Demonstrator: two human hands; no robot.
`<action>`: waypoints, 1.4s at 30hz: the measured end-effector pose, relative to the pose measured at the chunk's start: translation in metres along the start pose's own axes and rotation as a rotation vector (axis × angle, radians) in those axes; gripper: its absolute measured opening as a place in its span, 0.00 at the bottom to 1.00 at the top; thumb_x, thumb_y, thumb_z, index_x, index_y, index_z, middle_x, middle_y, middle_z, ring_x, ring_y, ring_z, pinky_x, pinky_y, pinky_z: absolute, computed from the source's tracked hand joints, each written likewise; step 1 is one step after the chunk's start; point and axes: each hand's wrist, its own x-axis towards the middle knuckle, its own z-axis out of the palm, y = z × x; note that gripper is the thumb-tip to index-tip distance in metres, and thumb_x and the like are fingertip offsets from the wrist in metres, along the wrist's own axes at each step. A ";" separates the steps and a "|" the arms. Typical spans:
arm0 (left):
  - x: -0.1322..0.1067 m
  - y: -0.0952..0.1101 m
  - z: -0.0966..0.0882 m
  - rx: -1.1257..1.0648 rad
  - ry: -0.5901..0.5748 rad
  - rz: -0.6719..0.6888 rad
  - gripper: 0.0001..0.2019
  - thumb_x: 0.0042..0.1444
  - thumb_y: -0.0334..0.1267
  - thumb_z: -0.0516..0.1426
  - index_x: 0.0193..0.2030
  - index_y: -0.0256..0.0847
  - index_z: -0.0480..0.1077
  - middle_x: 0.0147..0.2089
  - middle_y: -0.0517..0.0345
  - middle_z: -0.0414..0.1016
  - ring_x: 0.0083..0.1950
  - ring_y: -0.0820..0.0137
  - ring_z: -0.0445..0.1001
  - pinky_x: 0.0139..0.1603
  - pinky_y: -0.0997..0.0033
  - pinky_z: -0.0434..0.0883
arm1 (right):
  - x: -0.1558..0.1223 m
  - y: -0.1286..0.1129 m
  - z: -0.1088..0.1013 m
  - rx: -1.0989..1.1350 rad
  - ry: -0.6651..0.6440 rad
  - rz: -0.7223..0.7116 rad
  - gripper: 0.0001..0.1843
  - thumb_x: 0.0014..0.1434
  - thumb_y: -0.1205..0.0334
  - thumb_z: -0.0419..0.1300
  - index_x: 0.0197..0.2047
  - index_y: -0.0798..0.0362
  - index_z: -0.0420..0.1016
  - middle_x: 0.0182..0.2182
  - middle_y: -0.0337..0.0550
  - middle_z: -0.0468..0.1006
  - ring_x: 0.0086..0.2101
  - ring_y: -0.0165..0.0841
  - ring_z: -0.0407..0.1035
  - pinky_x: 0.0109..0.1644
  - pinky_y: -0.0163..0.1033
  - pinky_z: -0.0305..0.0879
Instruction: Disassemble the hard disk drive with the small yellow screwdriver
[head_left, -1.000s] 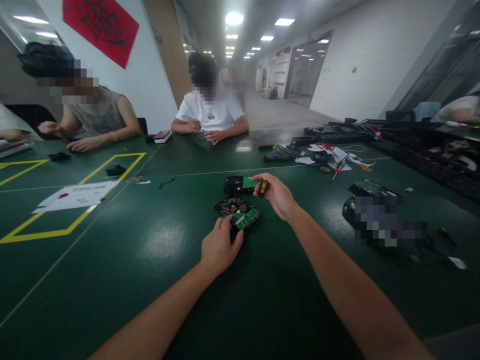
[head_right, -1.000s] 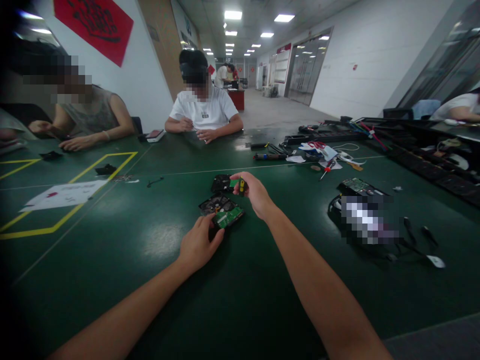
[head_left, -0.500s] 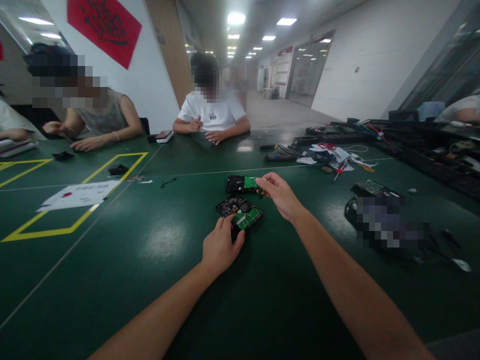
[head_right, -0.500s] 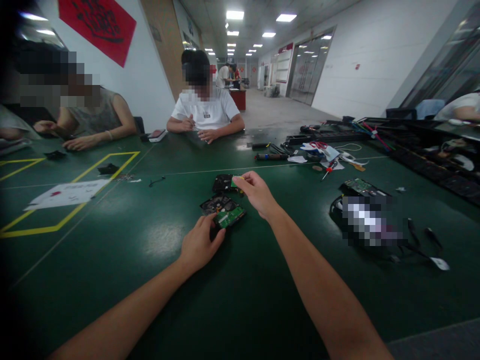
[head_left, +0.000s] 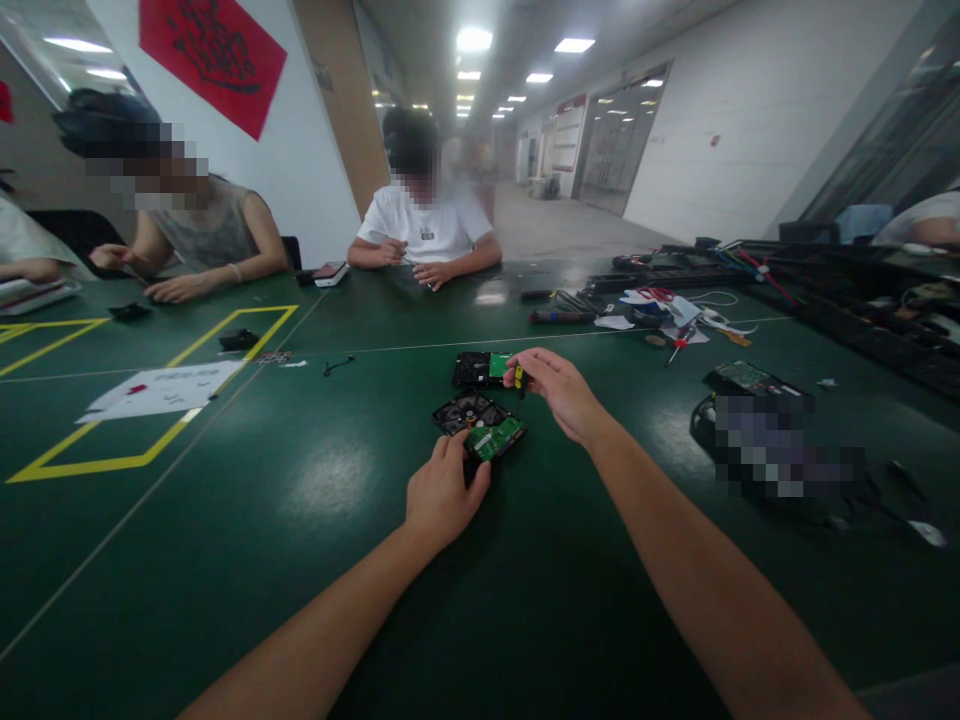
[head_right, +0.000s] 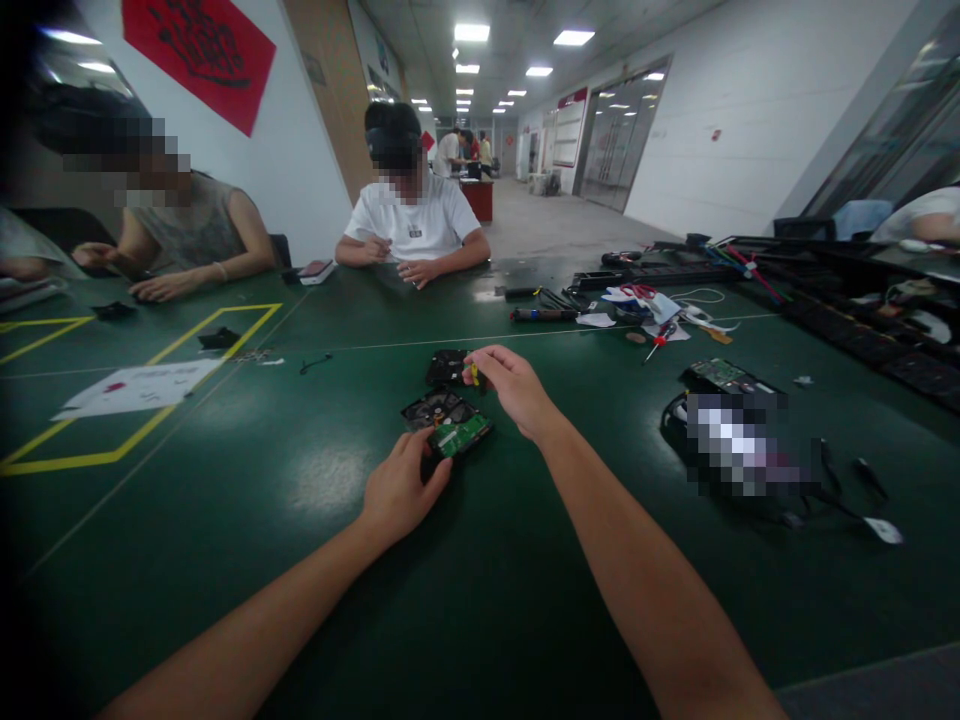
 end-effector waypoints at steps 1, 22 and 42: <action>0.000 0.000 0.000 0.001 0.000 0.001 0.28 0.69 0.51 0.53 0.71 0.44 0.58 0.59 0.49 0.71 0.52 0.61 0.78 0.43 0.66 0.71 | 0.000 0.000 0.000 0.001 0.017 -0.004 0.13 0.63 0.50 0.65 0.40 0.51 0.79 0.36 0.43 0.81 0.41 0.37 0.75 0.50 0.44 0.67; 0.000 0.002 -0.002 0.007 -0.009 -0.016 0.27 0.69 0.51 0.54 0.70 0.44 0.59 0.59 0.49 0.72 0.51 0.61 0.78 0.43 0.65 0.71 | 0.004 0.010 -0.004 0.018 0.044 0.008 0.21 0.65 0.41 0.59 0.40 0.49 0.81 0.30 0.41 0.76 0.35 0.36 0.71 0.44 0.44 0.66; 0.000 0.004 -0.003 0.008 -0.023 -0.033 0.27 0.69 0.50 0.55 0.71 0.44 0.59 0.59 0.48 0.72 0.53 0.60 0.78 0.45 0.65 0.71 | 0.000 0.005 0.001 0.110 -0.013 0.046 0.08 0.60 0.55 0.62 0.33 0.50 0.74 0.31 0.41 0.80 0.37 0.38 0.76 0.51 0.47 0.67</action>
